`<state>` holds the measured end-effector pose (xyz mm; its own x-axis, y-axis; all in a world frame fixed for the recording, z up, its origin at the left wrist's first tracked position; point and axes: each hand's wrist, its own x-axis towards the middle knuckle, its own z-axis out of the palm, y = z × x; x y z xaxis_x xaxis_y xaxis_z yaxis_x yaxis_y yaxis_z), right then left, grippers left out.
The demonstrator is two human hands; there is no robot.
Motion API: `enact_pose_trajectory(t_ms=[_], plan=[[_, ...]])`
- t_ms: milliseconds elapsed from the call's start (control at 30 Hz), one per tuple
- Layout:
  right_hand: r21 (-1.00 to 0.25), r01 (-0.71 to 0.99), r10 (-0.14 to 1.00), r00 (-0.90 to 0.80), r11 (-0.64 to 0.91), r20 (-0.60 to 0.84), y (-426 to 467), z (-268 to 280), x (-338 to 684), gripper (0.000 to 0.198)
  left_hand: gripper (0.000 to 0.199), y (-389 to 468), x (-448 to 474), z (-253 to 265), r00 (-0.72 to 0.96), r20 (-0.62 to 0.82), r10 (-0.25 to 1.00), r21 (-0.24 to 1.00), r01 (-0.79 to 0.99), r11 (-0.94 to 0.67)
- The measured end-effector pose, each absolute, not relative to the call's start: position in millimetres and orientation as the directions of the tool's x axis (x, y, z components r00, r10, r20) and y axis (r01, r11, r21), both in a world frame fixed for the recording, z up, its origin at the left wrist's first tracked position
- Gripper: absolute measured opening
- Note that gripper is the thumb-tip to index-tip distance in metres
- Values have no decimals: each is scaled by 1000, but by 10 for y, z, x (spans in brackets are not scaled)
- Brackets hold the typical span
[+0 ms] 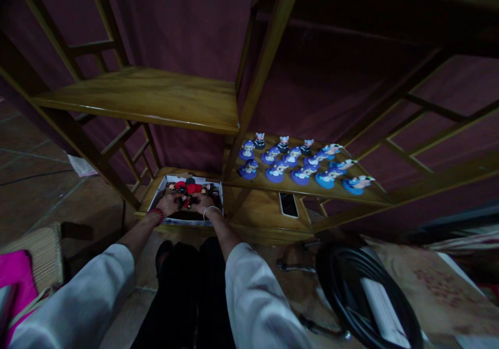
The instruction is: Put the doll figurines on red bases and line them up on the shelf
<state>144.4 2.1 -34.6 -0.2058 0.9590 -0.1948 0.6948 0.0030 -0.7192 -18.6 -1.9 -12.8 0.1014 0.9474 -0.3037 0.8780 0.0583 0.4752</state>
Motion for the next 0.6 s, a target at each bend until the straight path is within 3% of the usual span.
enact_pose_trajectory(t_ms=[300,467,600], plan=[[-718,694,974,-198,57,-114,89,-403,1434,36,41,-41,-166,-114,103,-305,947,445,894,46],[-688,703,973,-231,180,19,107,-363,1387,35,43,-19,-148,-151,119,-286,951,413,911,10],[-593,730,932,-343,340,112,140,-340,1281,41,43,-14,-145,-166,126,-274,953,394,919,-8]])
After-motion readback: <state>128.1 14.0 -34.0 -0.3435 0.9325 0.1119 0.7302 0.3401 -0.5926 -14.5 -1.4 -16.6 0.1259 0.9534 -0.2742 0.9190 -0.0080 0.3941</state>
